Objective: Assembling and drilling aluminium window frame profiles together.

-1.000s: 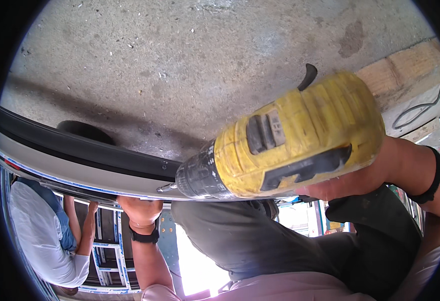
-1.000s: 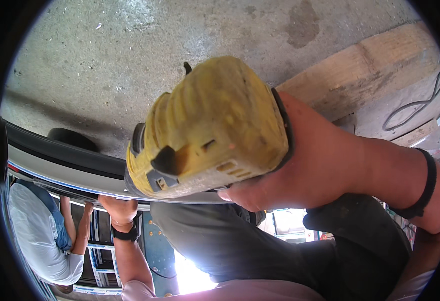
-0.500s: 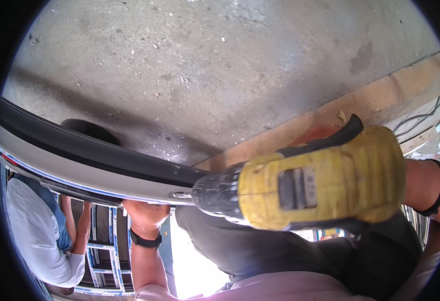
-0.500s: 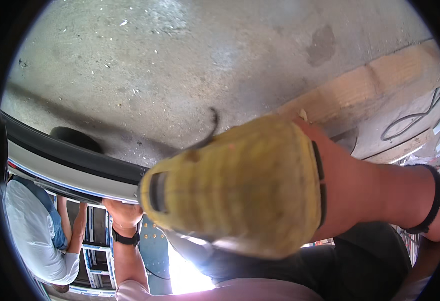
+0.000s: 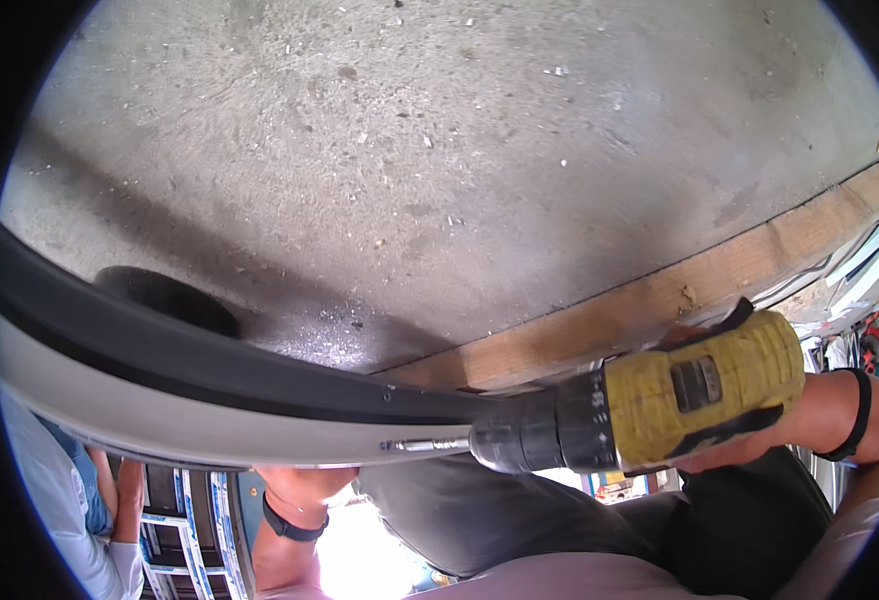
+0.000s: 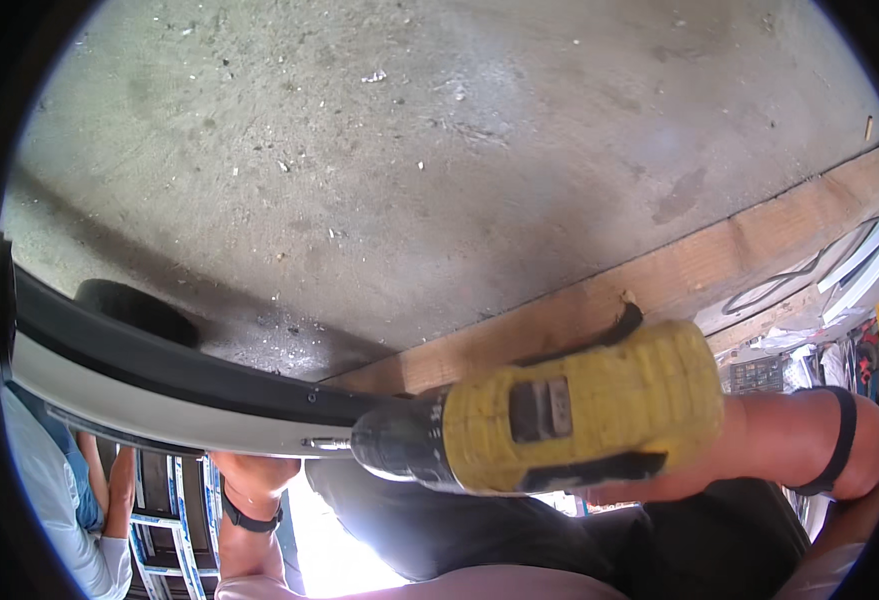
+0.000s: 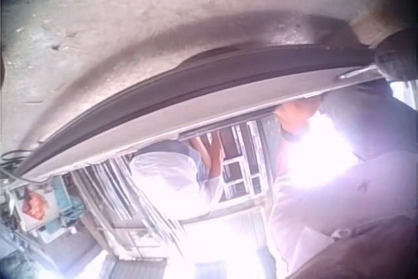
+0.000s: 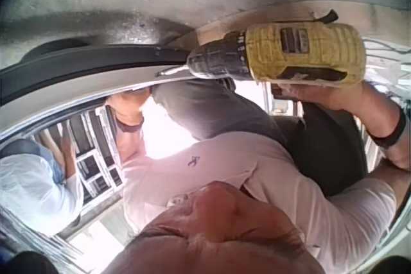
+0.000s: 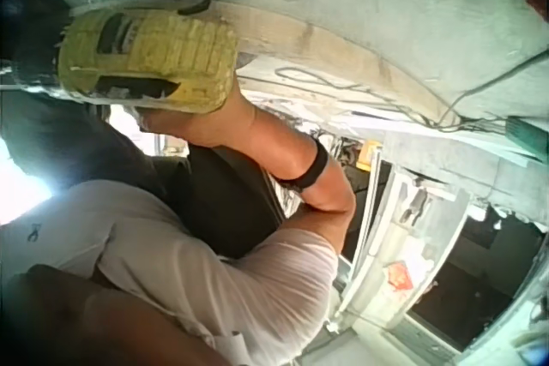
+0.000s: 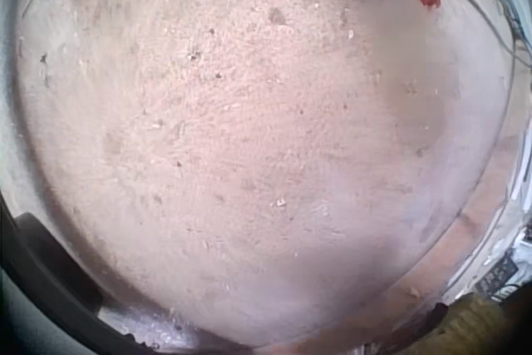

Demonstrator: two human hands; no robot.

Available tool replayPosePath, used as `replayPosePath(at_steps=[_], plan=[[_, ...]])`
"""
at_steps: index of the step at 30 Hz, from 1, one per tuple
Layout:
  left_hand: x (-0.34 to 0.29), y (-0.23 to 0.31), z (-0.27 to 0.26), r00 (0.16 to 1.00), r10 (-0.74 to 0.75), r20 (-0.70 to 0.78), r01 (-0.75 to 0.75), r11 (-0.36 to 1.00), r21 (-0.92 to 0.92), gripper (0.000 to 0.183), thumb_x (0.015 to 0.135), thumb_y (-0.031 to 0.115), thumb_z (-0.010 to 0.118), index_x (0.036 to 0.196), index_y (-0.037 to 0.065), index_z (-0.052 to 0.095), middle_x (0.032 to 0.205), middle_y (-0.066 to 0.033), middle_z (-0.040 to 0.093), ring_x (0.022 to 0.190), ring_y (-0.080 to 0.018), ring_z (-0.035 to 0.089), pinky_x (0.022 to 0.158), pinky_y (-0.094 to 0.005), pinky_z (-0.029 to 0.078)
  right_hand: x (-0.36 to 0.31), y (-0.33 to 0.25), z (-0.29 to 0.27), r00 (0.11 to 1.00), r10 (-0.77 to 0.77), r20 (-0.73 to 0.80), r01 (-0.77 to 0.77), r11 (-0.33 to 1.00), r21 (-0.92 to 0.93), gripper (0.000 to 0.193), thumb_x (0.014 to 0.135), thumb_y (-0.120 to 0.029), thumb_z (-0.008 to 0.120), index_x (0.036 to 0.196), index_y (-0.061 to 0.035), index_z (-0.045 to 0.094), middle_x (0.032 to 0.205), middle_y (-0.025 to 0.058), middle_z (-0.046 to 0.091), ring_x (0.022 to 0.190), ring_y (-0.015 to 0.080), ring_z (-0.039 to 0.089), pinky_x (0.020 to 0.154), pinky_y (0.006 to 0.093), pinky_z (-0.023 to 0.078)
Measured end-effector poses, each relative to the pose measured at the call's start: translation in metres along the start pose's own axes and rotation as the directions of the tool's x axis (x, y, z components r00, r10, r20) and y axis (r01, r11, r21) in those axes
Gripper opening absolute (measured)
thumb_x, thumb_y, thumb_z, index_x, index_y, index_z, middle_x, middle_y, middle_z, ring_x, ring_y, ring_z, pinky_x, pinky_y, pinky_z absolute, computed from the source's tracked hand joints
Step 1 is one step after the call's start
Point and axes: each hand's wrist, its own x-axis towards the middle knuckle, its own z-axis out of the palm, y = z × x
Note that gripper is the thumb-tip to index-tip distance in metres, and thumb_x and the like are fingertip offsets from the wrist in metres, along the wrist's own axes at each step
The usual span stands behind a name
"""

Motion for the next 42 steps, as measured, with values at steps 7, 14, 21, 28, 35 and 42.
replayPosePath(at_steps=[7,14,21,28,35,42], plan=[[-0.023,-0.021,0.02,0.986,0.143,0.084,-0.15,0.985,0.082,0.046,0.078,0.038,0.073,0.109,0.005,0.066,0.108,-0.0173,0.064,0.104,-0.0378,0.062,0.099,-0.0506,0.046,0.011,0.011,0.01,0.996,0.081,-0.044,-0.064,0.953,0.296,0.047,0.082,-0.018,0.074,0.125,-0.0046,0.061,0.122,0.0146,0.063,0.112,0.0278,0.06,0.094,0.0373,0.048],[-0.046,-0.032,0.022,0.779,-0.561,0.281,0.591,0.505,-0.629,0.047,0.079,0.037,0.074,0.109,0.003,0.063,0.099,-0.0123,0.063,0.093,-0.0304,0.061,0.096,-0.0501,0.047,0.013,0.03,0.028,0.989,0.122,-0.079,-0.053,0.808,0.586,0.048,0.083,-0.019,0.073,0.127,-0.0043,0.059,0.124,0.0155,0.061,0.115,0.0279,0.059,0.096,0.0375,0.048],[-0.032,-0.036,0.025,0.895,-0.417,0.16,0.438,0.747,-0.501,0.04,0.085,0.031,0.067,0.113,0.004,0.061,0.101,-0.0127,0.065,0.093,-0.0259,0.063,0.089,-0.0432,0.05,0.023,0.022,0.033,0.982,0.145,-0.119,-0.001,0.638,0.77,0.049,0.084,-0.019,0.073,0.128,-0.0041,0.058,0.126,0.0164,0.06,0.117,0.0279,0.058,0.097,0.0376,0.048],[-0.028,-0.032,0.024,0.975,-0.198,0.098,0.218,0.928,-0.301,0.032,0.093,0.024,0.06,0.117,0.004,0.059,0.103,-0.0132,0.066,0.092,-0.0206,0.065,0.08,-0.0353,0.053,0.029,0.003,0.042,0.971,0.197,-0.138,0.048,0.404,0.913,0.051,0.084,-0.02,0.072,0.13,-0.0039,0.057,0.128,0.0173,0.058,0.12,0.0279,0.057,0.099,0.0378,0.048],[-0.02,-0.027,0.014,0.997,0.012,0.072,-0.006,0.997,-0.078,0.027,0.099,0.018,0.054,0.121,0.004,0.058,0.105,-0.0136,0.067,0.092,-0.016,0.066,0.073,-0.0285,0.056,0.029,0.0,0.007,0.954,0.29,0.081,-0.252,0.621,0.742,0.062,0.084,-0.029,0.072,0.137,-0.0054,0.049,0.138,0.0102,0.052,0.108,0.0259,0.064,0.099,0.0437,0.048],[-0.03,-0.034,0.034,0.998,0.033,0.045,-0.029,0.996,-0.085,0.055,0.081,0.038,0.071,0.124,0.004,0.061,0.119,-0.0154,0.063,0.111,-0.0371,0.061,0.093,-0.0491,0.048,0.028,-0.009,0.005,0.946,0.325,0.019,-0.27,0.752,0.601,0.055,0.085,-0.026,0.07,0.134,-0.0067,0.051,0.136,0.0093,0.053,0.111,0.0248,0.062,0.101,0.0426,0.046]])
